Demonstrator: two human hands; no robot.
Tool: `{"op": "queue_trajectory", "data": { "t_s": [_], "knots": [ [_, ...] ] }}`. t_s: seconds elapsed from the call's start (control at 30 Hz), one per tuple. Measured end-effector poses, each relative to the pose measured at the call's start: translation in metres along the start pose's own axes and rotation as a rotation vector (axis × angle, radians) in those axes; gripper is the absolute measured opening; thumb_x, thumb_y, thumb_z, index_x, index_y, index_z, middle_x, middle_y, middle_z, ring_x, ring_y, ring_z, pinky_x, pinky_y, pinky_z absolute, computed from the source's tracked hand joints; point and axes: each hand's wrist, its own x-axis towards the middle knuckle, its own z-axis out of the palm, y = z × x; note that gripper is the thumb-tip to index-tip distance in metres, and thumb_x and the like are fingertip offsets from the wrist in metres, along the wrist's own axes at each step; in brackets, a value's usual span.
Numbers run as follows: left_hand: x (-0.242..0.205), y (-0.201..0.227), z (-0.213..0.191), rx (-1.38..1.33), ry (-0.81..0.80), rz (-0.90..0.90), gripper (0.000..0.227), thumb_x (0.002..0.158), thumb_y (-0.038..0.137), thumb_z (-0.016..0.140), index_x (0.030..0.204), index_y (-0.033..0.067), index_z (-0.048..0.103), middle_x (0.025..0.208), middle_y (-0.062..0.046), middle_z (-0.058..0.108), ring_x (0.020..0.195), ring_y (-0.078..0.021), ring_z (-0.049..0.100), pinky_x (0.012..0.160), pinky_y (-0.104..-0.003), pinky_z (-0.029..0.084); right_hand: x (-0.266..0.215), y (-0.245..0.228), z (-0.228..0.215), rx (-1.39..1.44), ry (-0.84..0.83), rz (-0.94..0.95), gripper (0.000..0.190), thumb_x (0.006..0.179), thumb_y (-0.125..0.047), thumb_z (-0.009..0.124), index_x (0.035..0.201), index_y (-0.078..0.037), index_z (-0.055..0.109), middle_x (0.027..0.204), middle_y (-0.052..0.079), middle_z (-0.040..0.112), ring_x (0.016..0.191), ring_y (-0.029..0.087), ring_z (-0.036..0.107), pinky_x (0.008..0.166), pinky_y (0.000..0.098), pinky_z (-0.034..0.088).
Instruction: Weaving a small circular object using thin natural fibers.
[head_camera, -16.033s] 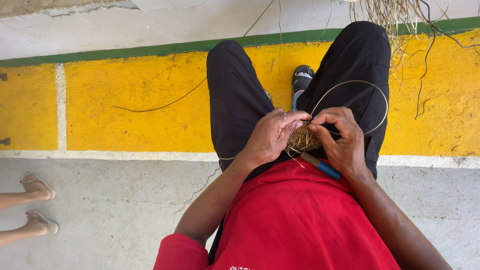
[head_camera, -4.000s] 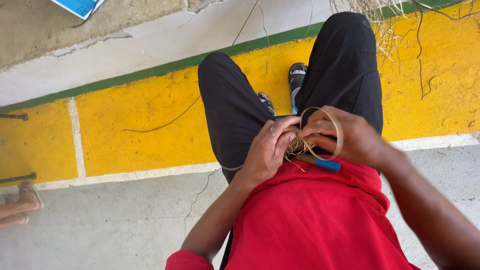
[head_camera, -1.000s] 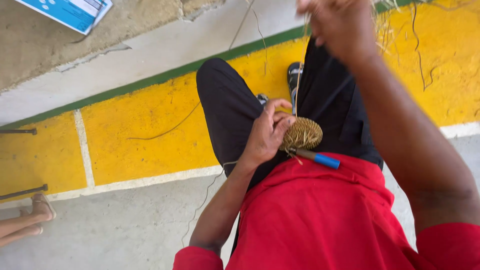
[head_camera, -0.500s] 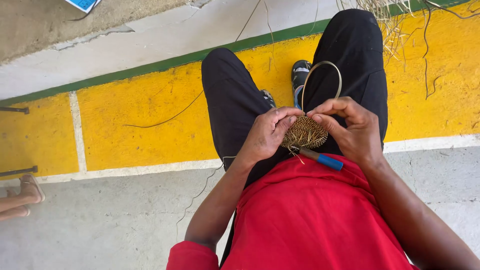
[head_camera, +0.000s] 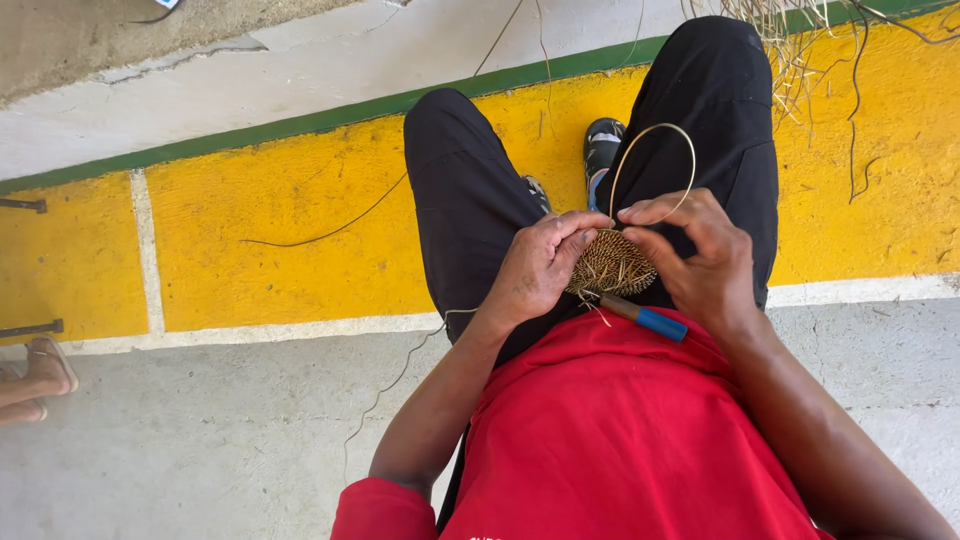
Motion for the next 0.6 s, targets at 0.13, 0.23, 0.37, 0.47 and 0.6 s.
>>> {"op": "queue_trajectory", "data": {
  "t_s": [0.13,0.23,0.37,0.47,0.6],
  "knots": [
    [0.000,0.011,-0.001,0.042,0.009,0.003,0.024,0.106,0.022,0.057,0.123,0.0103,0.070,0.095,-0.012,0.073,0.082,-0.0232,0.069,0.078,-0.034,0.054,-0.004,0.006,0.001,-0.397,-0.083,-0.228,0.021,0.087,-0.006,0.083,0.103,-0.006,0.070,0.106,0.006,0.071,0.100,0.021,0.068,0.086,0.0342,0.056],
    [-0.001,0.014,0.000,0.059,0.035,0.011,0.022,0.105,0.018,0.059,0.123,0.0105,0.070,0.095,-0.012,0.073,0.082,-0.0237,0.070,0.077,-0.034,0.055,-0.007,0.011,0.005,-0.456,-0.103,-0.253,0.021,0.086,-0.008,0.085,0.101,-0.007,0.070,0.103,0.006,0.069,0.095,0.021,0.067,0.079,0.0348,0.057],
    [-0.005,0.012,0.003,0.108,0.078,0.145,0.021,0.104,0.006,0.061,0.123,0.0069,0.069,0.100,-0.012,0.074,0.089,-0.0248,0.071,0.081,-0.034,0.056,-0.005,0.006,0.004,-0.391,-0.123,-0.182,0.019,0.088,-0.006,0.082,0.103,-0.006,0.070,0.103,0.006,0.069,0.088,0.020,0.071,0.073,0.0330,0.059],
    [-0.005,0.011,0.001,0.156,0.052,0.212,0.026,0.100,0.000,0.062,0.125,0.0037,0.069,0.100,-0.012,0.074,0.093,-0.0254,0.070,0.084,-0.035,0.056,0.000,-0.003,-0.001,-0.429,-0.161,-0.223,0.021,0.085,-0.006,0.081,0.103,-0.007,0.070,0.103,0.006,0.069,0.088,0.023,0.071,0.073,0.0334,0.060],
    [-0.009,0.018,0.002,0.198,0.028,0.229,0.032,0.096,-0.003,0.061,0.127,0.0036,0.067,0.103,-0.011,0.074,0.093,-0.0234,0.069,0.087,-0.034,0.057,0.001,-0.008,-0.009,-0.462,-0.279,-0.169,0.020,0.082,-0.007,0.083,0.098,-0.009,0.071,0.103,0.005,0.070,0.086,0.022,0.072,0.070,0.0332,0.060]
  ]
}}
